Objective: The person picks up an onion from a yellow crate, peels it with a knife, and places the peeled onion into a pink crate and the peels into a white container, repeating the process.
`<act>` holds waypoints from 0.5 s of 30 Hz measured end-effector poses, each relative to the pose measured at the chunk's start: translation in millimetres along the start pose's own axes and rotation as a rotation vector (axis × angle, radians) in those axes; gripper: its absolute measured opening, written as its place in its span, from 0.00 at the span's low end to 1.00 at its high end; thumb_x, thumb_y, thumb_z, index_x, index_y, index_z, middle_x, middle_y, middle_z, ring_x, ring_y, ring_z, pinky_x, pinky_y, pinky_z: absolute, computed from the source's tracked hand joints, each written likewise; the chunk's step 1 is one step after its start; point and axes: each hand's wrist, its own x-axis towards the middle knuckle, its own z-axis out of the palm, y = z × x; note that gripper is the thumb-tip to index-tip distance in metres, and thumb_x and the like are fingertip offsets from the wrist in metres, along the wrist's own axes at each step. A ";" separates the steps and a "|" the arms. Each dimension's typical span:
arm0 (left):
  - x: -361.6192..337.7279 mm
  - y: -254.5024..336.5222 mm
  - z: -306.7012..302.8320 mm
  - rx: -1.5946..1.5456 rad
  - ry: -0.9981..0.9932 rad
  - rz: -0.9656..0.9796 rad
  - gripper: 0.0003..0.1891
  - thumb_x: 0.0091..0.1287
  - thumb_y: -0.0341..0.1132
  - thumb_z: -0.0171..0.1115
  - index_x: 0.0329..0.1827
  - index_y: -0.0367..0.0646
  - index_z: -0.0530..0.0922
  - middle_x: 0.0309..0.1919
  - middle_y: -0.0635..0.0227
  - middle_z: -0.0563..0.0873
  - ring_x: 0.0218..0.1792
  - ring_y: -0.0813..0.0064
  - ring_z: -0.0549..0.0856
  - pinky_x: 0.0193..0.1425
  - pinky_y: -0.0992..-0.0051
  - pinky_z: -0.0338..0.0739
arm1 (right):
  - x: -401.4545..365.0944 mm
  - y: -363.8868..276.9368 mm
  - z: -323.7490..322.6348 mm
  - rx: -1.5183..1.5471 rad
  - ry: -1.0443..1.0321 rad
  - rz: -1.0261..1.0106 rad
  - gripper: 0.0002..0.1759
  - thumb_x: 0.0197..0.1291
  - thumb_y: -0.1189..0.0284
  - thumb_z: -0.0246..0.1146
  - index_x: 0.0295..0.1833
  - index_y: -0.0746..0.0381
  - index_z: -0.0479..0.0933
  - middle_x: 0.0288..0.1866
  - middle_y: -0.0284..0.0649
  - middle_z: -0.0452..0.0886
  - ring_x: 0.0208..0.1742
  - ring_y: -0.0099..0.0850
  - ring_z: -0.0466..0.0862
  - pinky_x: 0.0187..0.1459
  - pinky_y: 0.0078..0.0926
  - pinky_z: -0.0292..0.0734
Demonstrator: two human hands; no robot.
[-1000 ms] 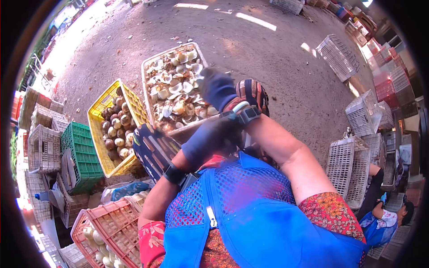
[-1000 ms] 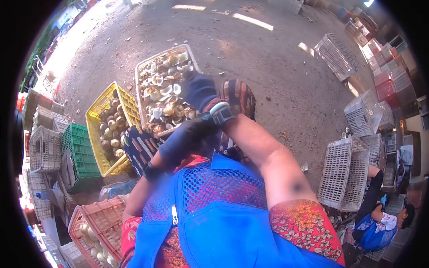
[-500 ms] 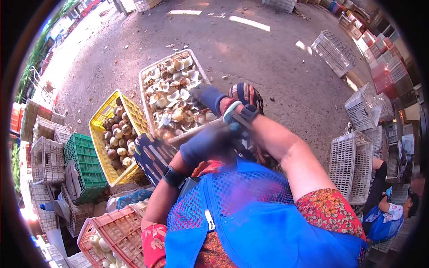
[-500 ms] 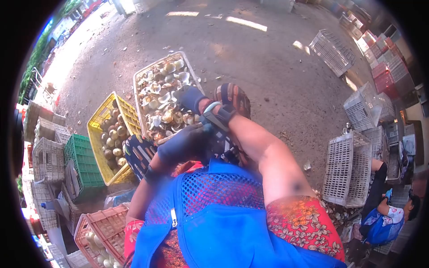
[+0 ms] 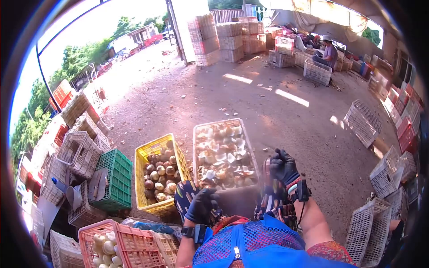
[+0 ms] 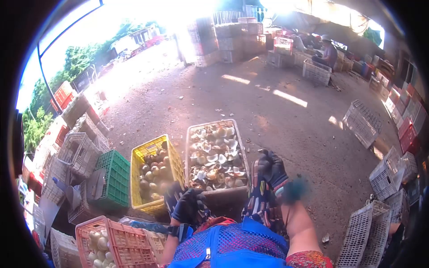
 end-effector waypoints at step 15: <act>49.6 -7.3 -28.0 -0.216 -0.147 0.010 0.07 0.75 0.31 0.56 0.52 0.39 0.75 0.37 0.66 0.81 0.37 0.73 0.81 0.41 0.76 0.80 | -45.4 -3.7 3.8 -0.083 0.040 -0.338 0.14 0.75 0.63 0.58 0.54 0.61 0.82 0.39 0.37 0.85 0.30 0.24 0.78 0.35 0.27 0.74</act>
